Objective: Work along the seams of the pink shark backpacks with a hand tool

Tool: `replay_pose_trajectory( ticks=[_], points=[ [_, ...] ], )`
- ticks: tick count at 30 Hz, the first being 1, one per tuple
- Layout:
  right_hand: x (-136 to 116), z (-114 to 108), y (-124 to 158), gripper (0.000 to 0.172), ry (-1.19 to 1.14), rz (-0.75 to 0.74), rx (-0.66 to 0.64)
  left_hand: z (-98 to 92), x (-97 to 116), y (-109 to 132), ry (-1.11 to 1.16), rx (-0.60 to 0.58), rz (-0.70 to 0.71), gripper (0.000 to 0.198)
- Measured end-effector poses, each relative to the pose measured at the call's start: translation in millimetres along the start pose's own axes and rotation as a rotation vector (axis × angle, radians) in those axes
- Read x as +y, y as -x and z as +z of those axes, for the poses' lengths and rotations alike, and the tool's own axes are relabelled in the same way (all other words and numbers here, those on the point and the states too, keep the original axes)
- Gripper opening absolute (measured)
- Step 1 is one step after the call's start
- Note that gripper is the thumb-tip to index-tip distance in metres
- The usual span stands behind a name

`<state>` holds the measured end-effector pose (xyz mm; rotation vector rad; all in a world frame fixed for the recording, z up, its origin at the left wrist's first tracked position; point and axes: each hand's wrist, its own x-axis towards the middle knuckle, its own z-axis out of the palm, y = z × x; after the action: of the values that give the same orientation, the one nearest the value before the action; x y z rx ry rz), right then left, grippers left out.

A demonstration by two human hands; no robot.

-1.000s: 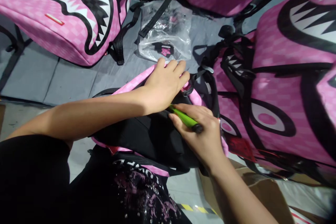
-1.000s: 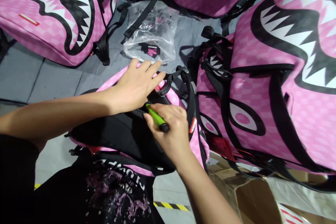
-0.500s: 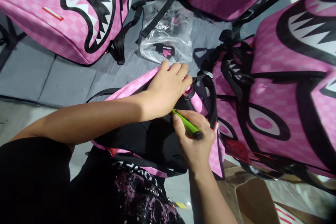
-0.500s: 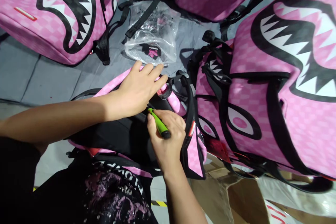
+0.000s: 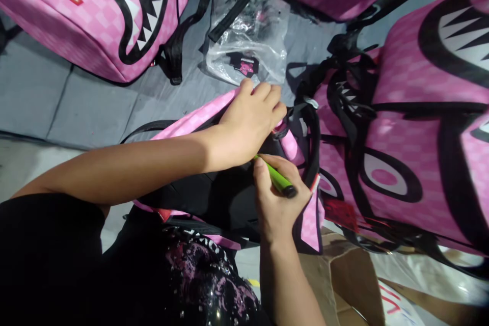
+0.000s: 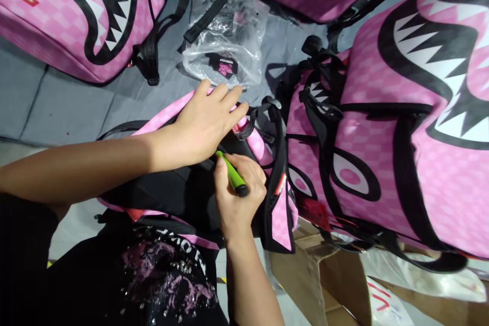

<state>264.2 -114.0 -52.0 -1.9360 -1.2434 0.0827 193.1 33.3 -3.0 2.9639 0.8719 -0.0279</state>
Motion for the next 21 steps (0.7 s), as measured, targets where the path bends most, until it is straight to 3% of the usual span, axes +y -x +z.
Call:
replay_pose_trajectory(
  ticks=[4,8,16,21],
  points=[
    [0,2,1,0.015,0.027,0.024,0.032,-0.8,0,-1,0.047,-0.023,0.004,0.058],
    [2,-2,1,0.019,-0.044,0.097,-0.040,-1.8,0,-2,0.068,-0.042,0.006,0.064],
    [4,-14,-1,0.017,-0.041,0.166,-0.069,-2.4,0,-3,-0.072,-0.081,0.030,0.053],
    [5,-12,-2,0.018,-0.039,0.127,-0.052,-1.9,0,-4,-0.001,-0.082,0.014,0.058]
  ],
)
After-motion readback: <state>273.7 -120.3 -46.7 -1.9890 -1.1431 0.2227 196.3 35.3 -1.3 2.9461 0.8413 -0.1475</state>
